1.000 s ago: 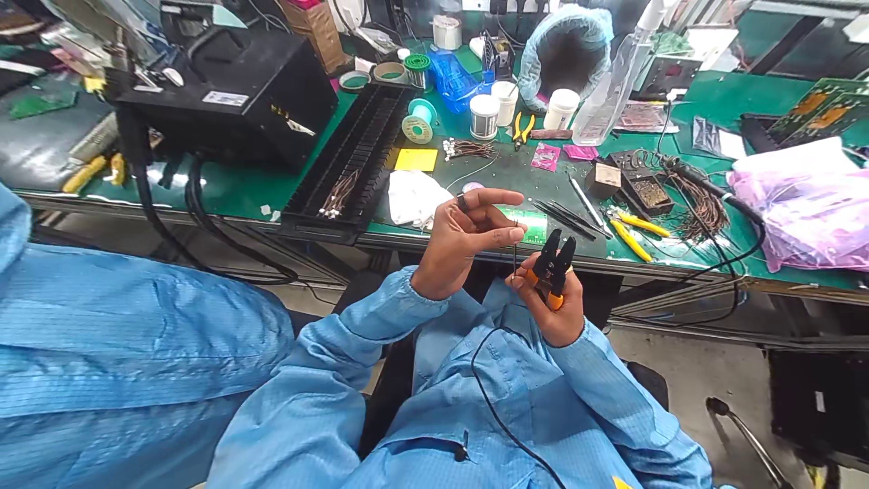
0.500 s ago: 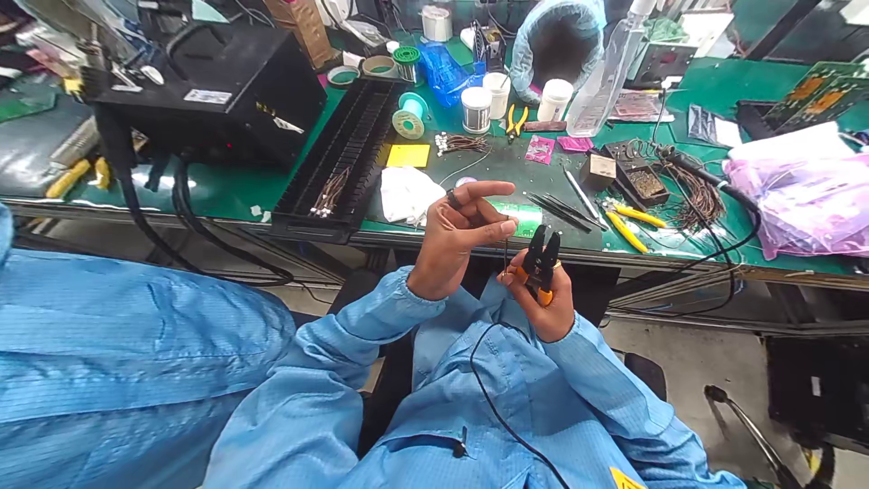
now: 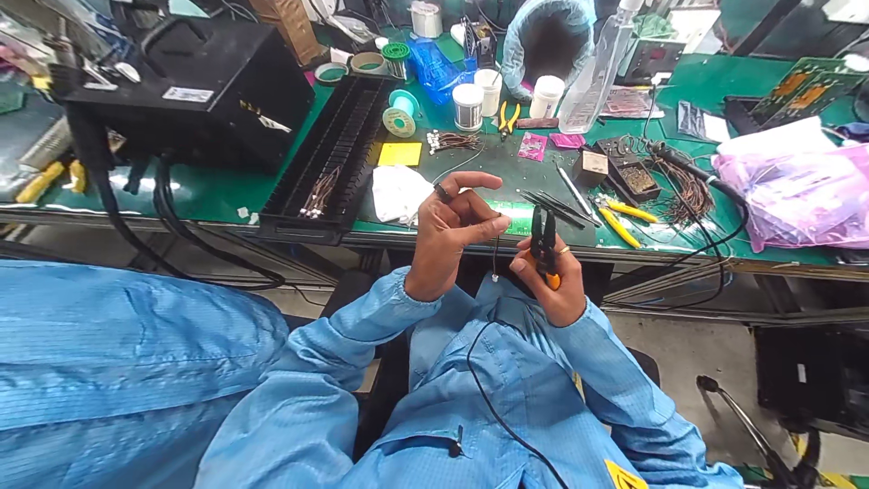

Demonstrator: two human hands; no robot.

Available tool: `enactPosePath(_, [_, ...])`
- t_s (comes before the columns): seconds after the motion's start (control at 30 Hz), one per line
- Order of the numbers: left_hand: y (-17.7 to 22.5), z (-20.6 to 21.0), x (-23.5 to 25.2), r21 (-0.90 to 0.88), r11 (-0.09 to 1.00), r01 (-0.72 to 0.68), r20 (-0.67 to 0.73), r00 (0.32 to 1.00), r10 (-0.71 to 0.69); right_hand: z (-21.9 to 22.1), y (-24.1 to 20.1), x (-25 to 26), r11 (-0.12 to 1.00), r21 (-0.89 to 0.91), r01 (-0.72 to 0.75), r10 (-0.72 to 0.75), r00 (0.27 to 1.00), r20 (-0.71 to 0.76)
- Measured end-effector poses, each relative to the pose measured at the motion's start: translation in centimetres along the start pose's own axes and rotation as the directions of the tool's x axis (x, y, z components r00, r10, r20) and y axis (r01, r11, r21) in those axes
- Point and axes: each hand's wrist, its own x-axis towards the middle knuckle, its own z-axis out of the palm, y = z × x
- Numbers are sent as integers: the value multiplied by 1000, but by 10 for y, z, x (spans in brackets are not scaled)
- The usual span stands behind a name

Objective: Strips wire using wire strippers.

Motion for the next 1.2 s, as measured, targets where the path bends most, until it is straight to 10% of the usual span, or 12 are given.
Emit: enactPosePath(1.2, [-3,1,-2,183,968,169,124,973,-194,-2,-8,-3,952,-306,34,6,992,128])
